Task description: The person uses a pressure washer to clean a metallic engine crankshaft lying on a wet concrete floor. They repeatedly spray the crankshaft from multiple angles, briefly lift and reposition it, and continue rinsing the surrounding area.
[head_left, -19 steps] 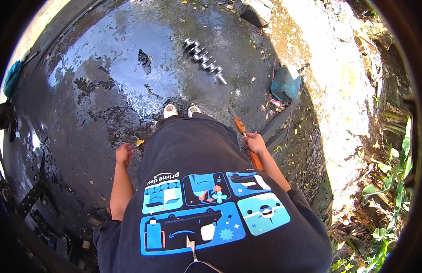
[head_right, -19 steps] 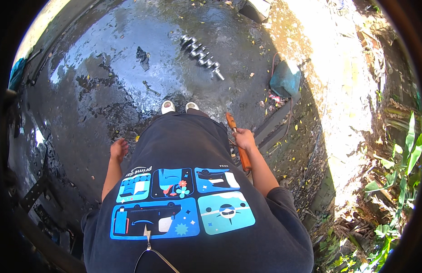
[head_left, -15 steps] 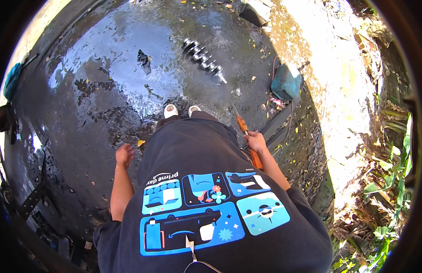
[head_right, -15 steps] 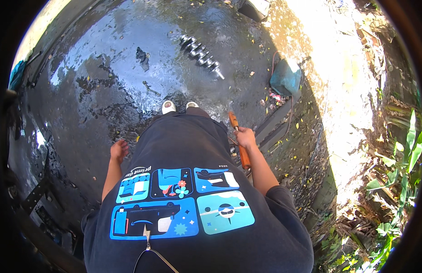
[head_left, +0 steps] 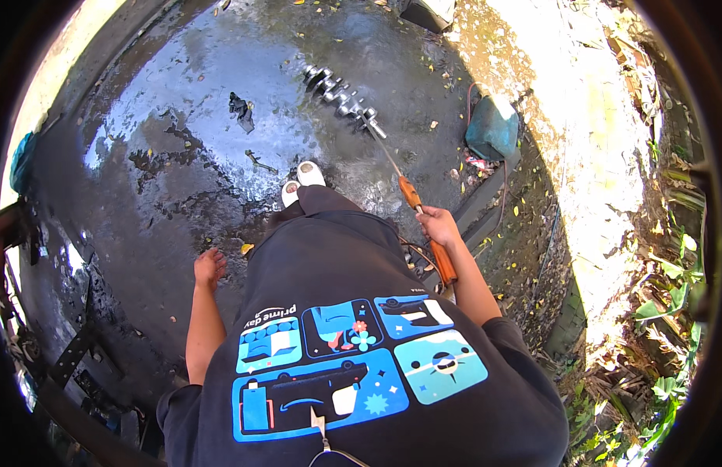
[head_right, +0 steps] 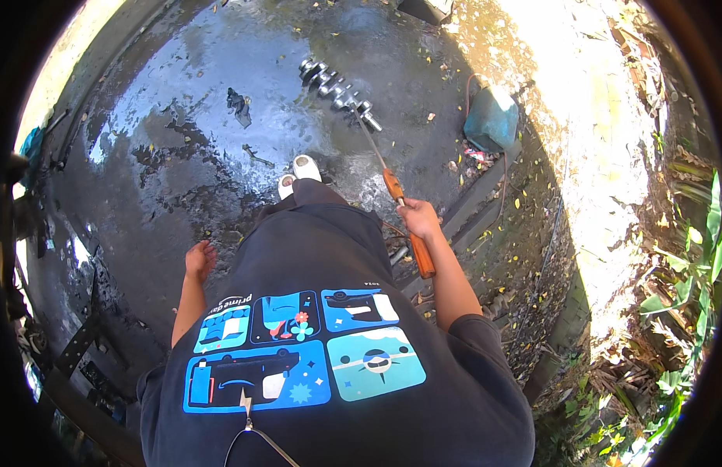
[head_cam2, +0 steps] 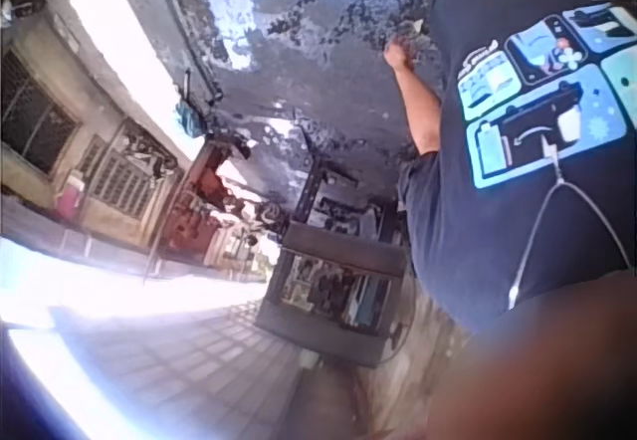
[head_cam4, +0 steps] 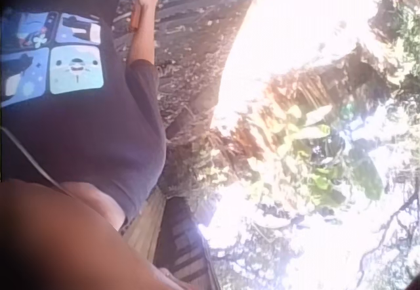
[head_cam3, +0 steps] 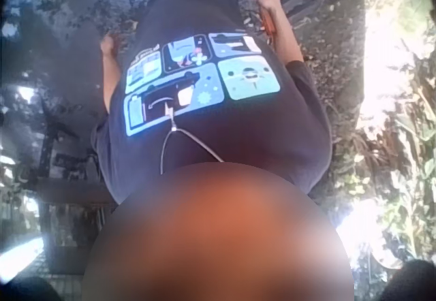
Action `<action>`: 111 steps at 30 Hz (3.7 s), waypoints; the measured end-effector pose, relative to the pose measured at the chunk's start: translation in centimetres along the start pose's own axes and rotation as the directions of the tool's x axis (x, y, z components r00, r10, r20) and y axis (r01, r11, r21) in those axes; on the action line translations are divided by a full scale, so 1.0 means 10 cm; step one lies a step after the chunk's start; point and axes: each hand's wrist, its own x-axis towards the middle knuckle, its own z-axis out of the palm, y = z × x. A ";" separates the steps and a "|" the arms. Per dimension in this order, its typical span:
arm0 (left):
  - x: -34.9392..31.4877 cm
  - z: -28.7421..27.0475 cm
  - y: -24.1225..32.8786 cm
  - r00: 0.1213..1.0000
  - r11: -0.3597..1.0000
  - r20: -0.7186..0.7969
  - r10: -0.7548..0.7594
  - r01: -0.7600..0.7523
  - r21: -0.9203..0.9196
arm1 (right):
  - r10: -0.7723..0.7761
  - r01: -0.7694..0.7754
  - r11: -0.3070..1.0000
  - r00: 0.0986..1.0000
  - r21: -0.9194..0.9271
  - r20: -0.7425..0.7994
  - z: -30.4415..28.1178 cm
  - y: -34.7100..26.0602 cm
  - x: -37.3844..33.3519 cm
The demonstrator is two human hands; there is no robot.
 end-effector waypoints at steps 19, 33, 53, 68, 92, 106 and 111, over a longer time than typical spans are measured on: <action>-0.04 -0.29 0.51 0.993 0.999 -0.117 -0.001 -0.004 -0.045 | -0.078 0.087 0.986 0.995 -0.141 0.069 0.42 -1.06 0.98; 1.30 -0.37 2.83 0.949 0.873 0.248 0.192 -0.281 0.398 | -0.020 0.019 1.000 0.996 -0.010 -0.082 2.06 -1.77 1.10; 0.37 2.10 3.00 0.831 0.983 0.525 -0.184 0.144 0.116 | -0.134 0.282 0.954 0.704 0.102 -0.697 3.67 -2.17 -0.55; 0.06 1.72 1.96 0.807 0.943 0.561 -0.184 -0.015 0.331 | 0.016 -0.160 0.934 0.913 -0.321 -0.407 4.24 -1.86 -1.77; 0.75 0.55 3.40 0.827 0.810 0.486 -0.283 -0.064 0.582 | 0.200 -0.154 0.979 0.857 0.134 -0.475 5.37 -3.15 -0.65; 0.84 0.43 4.03 0.450 0.713 0.750 -0.486 -0.293 0.637 | 0.022 -0.017 1.000 0.925 0.014 -0.380 4.93 -3.31 -0.27; 0.86 0.31 4.73 0.376 0.692 0.872 -0.312 -0.540 0.480 | 0.040 0.008 0.990 0.942 0.142 -0.333 4.19 -3.45 0.04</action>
